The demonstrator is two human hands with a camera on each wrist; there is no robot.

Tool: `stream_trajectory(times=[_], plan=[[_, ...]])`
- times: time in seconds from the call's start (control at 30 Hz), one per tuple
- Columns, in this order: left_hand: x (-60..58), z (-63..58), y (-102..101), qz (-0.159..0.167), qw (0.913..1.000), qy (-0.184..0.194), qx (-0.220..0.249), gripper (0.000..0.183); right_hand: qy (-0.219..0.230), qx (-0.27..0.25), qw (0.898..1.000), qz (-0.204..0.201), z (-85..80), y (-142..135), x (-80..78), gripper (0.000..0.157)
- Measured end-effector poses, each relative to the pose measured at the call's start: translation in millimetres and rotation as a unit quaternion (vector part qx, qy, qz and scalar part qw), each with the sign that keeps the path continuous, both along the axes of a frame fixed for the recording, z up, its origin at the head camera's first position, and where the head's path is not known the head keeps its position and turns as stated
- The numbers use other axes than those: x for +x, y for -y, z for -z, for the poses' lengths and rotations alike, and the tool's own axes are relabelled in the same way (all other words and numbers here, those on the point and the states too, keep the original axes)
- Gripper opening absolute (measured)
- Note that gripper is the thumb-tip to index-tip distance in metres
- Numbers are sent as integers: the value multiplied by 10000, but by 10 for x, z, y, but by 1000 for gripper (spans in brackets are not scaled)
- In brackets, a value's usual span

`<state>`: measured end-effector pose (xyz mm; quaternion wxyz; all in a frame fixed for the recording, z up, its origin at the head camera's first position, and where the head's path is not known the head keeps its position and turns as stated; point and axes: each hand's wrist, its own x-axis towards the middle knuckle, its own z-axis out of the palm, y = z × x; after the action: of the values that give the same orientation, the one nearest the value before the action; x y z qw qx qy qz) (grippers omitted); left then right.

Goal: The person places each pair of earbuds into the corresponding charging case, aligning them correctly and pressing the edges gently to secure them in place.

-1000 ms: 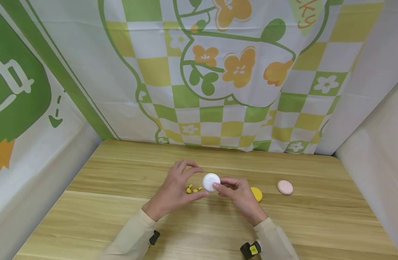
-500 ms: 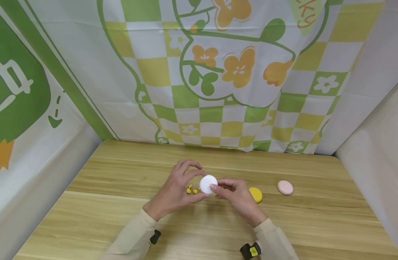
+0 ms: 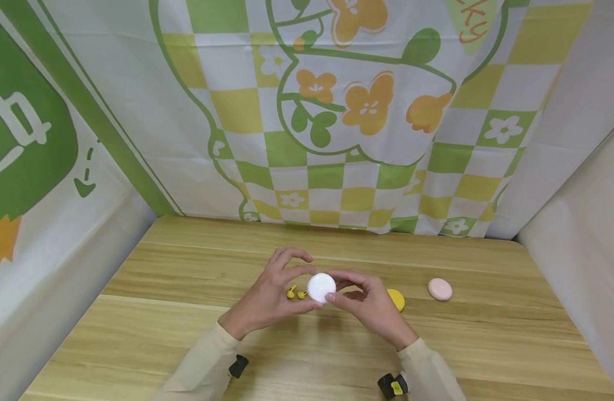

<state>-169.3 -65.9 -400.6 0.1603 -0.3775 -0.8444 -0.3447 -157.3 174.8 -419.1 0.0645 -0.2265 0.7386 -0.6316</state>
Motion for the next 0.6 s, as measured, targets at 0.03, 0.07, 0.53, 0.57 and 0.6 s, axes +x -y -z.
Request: stream_trajectory(times=[0.03, 0.07, 0.53, 0.57, 0.6], plan=[[2, -4, 3, 14, 10000, 69, 19, 46, -69, -25, 9999, -71, 0, -11, -1, 40], [4, -9, 6, 33, 9999, 151, 46, 46, -152, -32, 9998, -120, 0, -21, -3, 40], [8, -42, 6, 197, 9966, 791, 81, 45, -961, 340, 9946, -215, -9, -74, -28, 51], [11, -47, 3, 200, 9967, 779, 61, 45, -971, 351, 9944, -204, -10, -73, -26, 52], [12, -48, 0, 201, 9969, 762, 40, 44, -988, 367, 9942, -191, -10, -73, -25, 52]])
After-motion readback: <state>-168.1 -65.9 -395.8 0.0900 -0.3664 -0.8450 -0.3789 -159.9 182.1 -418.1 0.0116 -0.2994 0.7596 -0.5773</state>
